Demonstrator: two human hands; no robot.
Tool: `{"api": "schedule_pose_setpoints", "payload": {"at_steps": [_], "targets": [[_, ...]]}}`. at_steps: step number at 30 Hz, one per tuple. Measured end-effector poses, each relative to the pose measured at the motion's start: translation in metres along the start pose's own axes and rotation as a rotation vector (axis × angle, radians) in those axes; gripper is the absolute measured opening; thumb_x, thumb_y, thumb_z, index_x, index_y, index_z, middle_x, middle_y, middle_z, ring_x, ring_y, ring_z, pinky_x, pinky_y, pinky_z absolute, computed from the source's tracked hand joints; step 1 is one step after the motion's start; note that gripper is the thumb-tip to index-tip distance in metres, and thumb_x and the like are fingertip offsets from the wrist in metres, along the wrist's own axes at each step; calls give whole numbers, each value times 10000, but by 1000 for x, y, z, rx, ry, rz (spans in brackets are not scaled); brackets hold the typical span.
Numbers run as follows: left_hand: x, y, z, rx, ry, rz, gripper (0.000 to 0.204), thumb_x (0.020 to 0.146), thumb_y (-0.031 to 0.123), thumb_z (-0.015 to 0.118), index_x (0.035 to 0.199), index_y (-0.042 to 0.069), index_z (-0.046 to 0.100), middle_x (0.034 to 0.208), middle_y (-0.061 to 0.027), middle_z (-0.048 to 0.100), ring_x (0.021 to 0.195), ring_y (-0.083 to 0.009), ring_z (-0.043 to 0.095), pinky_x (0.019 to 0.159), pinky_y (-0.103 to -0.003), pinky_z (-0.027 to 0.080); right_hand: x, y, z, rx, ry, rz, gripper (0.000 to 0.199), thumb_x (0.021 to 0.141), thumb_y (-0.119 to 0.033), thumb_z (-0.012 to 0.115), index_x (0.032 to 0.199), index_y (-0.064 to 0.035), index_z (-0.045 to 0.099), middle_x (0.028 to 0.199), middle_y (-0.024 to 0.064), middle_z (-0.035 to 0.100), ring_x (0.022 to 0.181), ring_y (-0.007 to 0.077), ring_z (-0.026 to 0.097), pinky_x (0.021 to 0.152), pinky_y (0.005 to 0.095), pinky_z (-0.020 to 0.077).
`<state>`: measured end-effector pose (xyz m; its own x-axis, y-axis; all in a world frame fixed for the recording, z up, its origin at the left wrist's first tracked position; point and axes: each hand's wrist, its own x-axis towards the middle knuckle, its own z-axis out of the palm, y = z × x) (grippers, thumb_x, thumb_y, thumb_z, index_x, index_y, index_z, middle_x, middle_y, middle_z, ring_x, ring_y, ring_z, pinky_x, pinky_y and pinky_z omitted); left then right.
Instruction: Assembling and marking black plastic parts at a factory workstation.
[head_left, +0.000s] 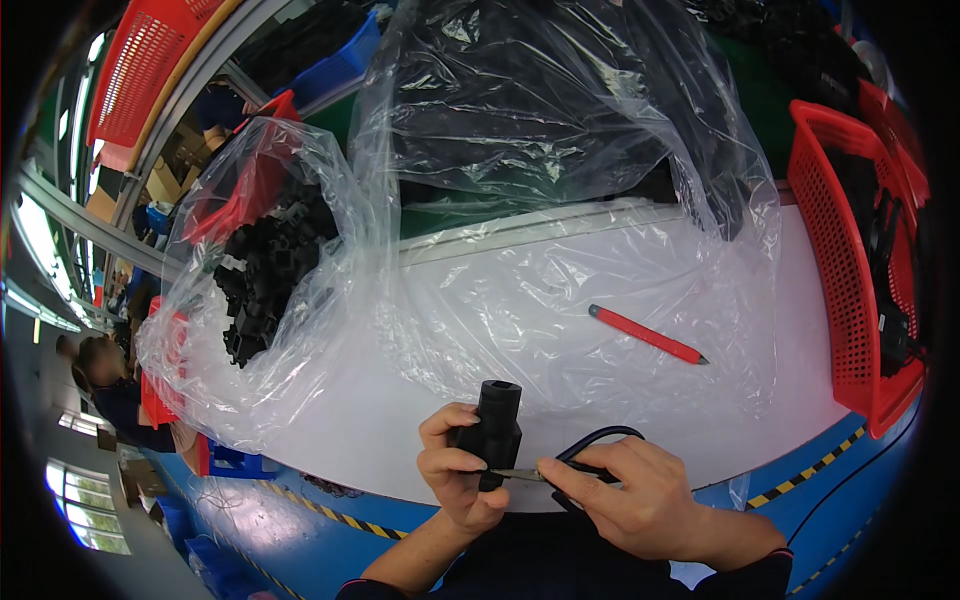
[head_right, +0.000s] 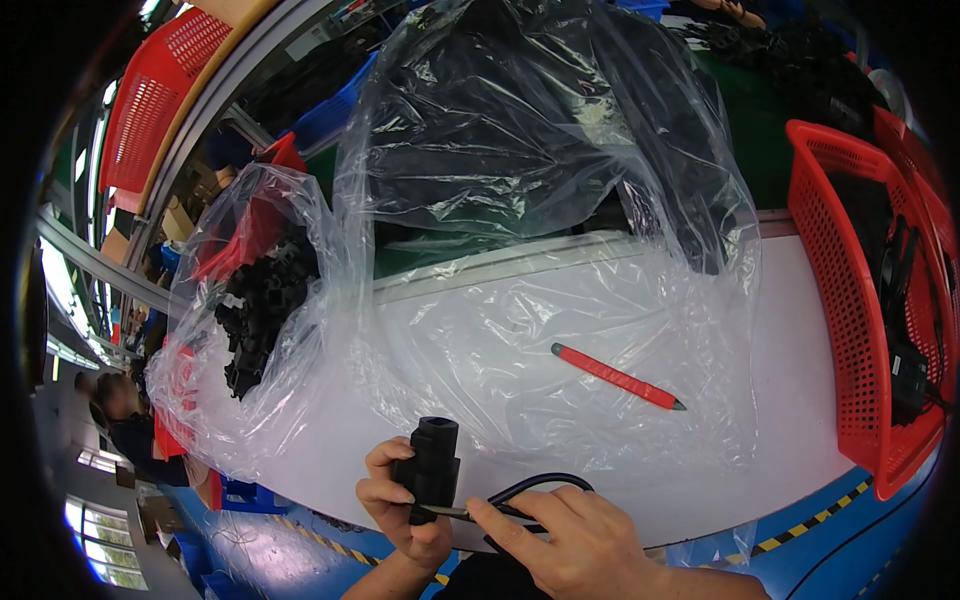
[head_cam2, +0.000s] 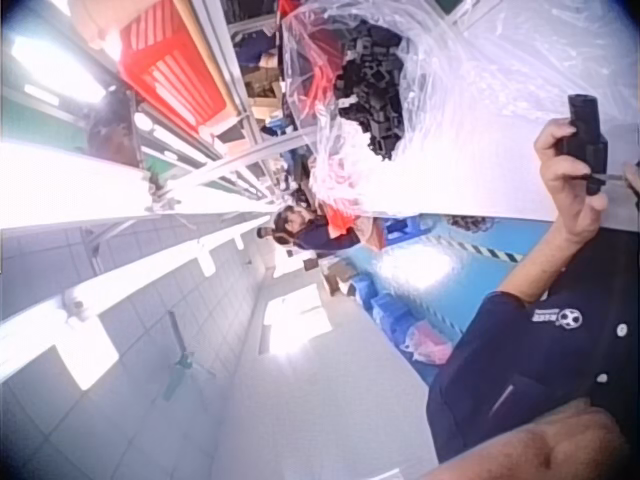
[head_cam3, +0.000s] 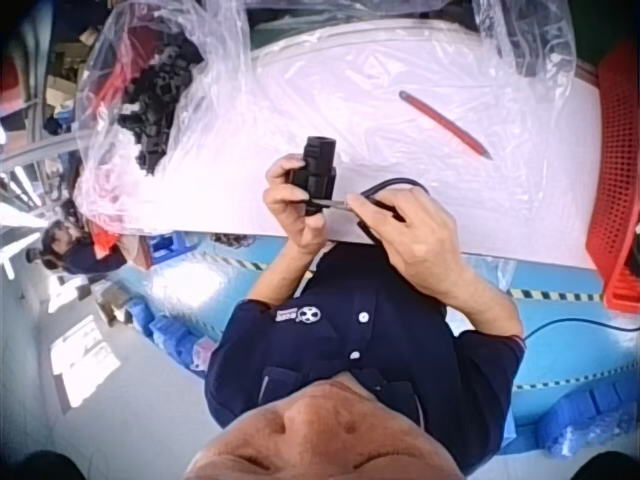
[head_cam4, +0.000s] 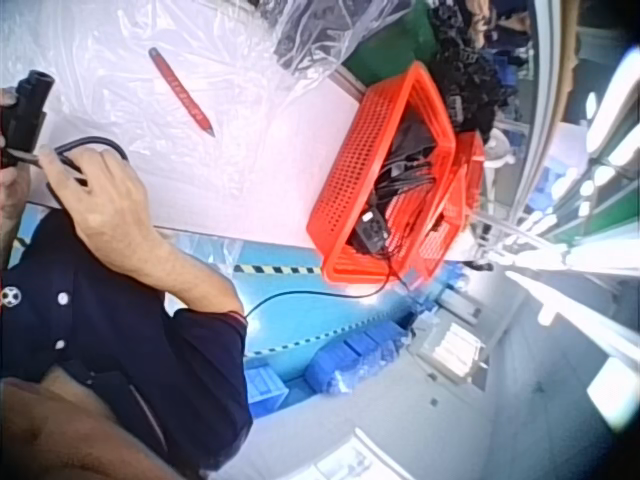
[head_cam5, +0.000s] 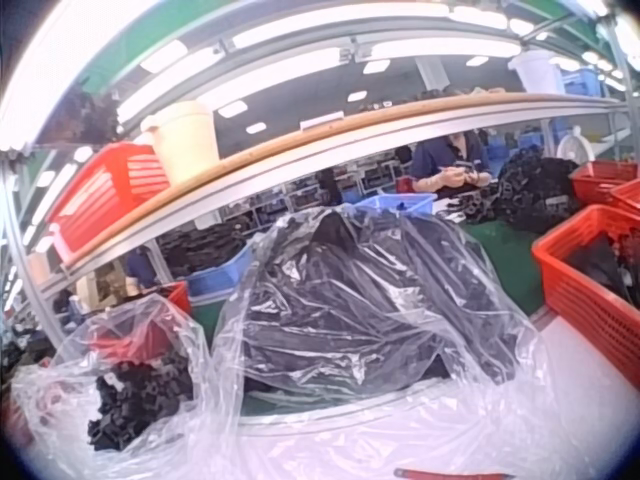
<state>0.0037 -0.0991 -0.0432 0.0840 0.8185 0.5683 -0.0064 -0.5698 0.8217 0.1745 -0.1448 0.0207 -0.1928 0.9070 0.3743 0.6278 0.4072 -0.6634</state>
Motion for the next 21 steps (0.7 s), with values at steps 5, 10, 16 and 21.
{"api": "schedule_pose_setpoints", "payload": {"at_steps": [5, 10, 16, 21], "targets": [[4, 2, 7, -36, 26, -27, 501, 764, 499, 621, 948, 130, 338, 1090, -162, 385, 1056, -253, 399, 936, -384, 347, 0, 1, -3, 187, 18, 78, 399, 610, 7, 673, 995, -98, 659, 761, 46, 556, 621, 166, 539, 525, 252, 437], [1, -1, -1, -114, 107, -107, 528, 752, 495, 636, 989, 122, 347, 1099, -163, 390, 1054, -250, 420, 927, -373, 364, 6, 21, -20, 249, 206, 285, 445, 614, 126, 577, 1031, -25, 625, 818, 91, 544, 690, 158, 533, 579, 238, 433], [51, 2, -59, 136, 224, 51, 532, 785, 461, 615, 1040, 79, 347, 1108, -172, 410, 1031, -223, 423, 895, -331, 392, -38, 126, -106, -380, 650, 438, 464, 795, 108, 414, 1231, -36, 481, 989, 86, 528, 881, 180, 507, 781, 221, 380], [136, -1, -175, 316, 583, 206, 344, 869, 164, 535, 1134, 22, 367, 1119, -103, 420, 1046, -170, 404, 932, -286, 300, -61, 194, -132, -606, 630, 411, 473, 821, 93, 390, 1268, -53, 442, 1154, 142, 506, 1077, 257, 489, 928, 308, 352]]}}
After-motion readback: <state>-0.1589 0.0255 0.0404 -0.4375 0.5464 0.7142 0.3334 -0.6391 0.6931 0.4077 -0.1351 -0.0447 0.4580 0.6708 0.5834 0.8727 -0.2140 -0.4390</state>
